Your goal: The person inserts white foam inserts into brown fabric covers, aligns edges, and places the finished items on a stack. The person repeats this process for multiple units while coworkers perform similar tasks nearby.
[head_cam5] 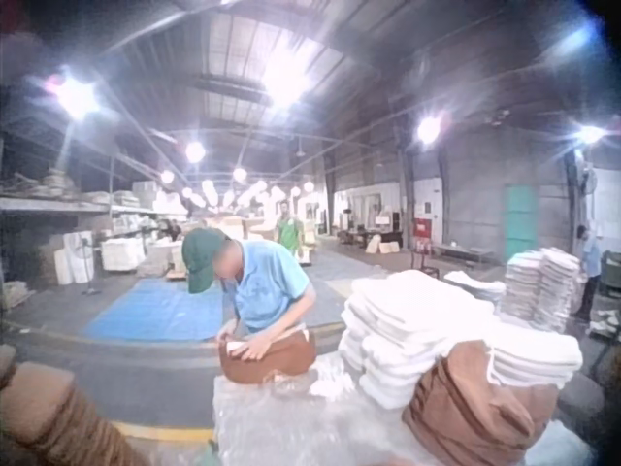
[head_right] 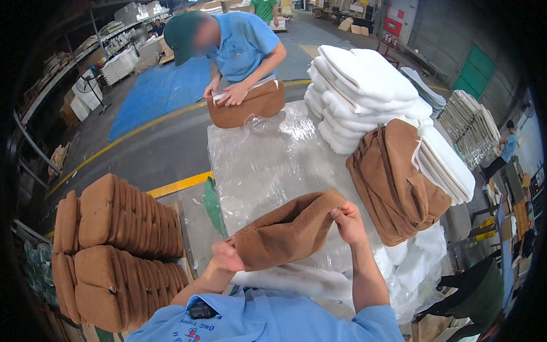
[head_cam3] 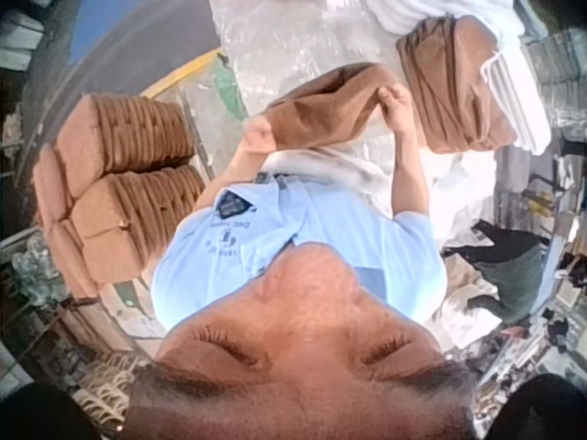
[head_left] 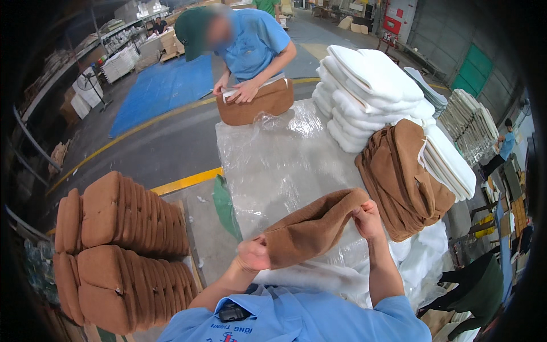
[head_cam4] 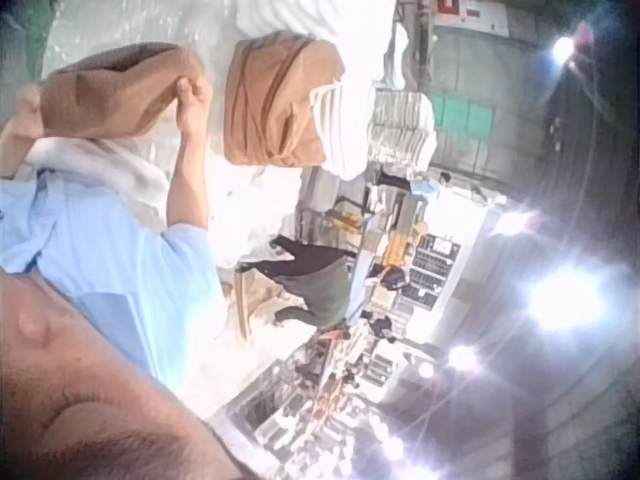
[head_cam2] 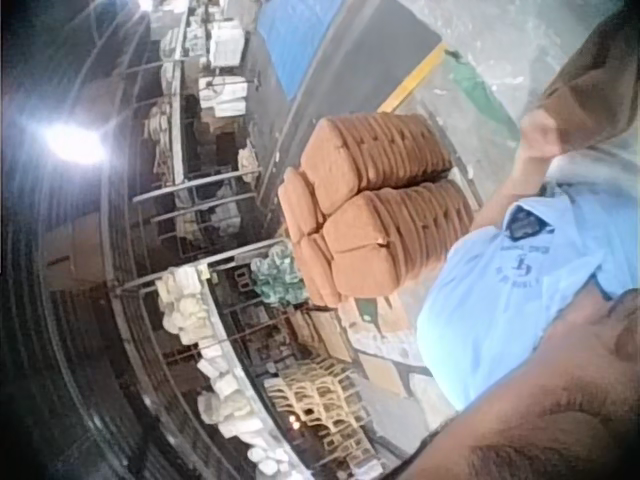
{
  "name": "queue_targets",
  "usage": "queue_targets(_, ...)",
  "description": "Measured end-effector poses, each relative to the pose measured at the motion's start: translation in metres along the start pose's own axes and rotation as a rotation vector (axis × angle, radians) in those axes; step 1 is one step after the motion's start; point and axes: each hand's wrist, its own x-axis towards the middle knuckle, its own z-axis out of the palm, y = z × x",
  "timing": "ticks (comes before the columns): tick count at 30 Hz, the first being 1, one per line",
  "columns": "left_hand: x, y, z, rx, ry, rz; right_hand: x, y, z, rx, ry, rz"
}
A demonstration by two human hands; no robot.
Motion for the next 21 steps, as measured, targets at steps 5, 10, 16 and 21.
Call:
queue_targets(5,0.024,0.011,0.05,0.218,0.361,0.011,-0.005,-0.022,0.01,-0.247,0.007,-0.01)
queue_targets(10,0.049,0.004,0.064,0.406,0.626,0.004,-0.006,-0.044,0.033,-0.491,0.013,-0.089)
queue_targets(16,0.03,-0.007,0.026,0.328,0.689,-0.081,0.01,-0.041,0.051,-0.711,-0.006,-0.134)
queue_targets(21,0.004,-0.027,0.044,0.481,-0.073,0.314,-0.003,-0.03,0.008,-0.552,0.063,-0.127)
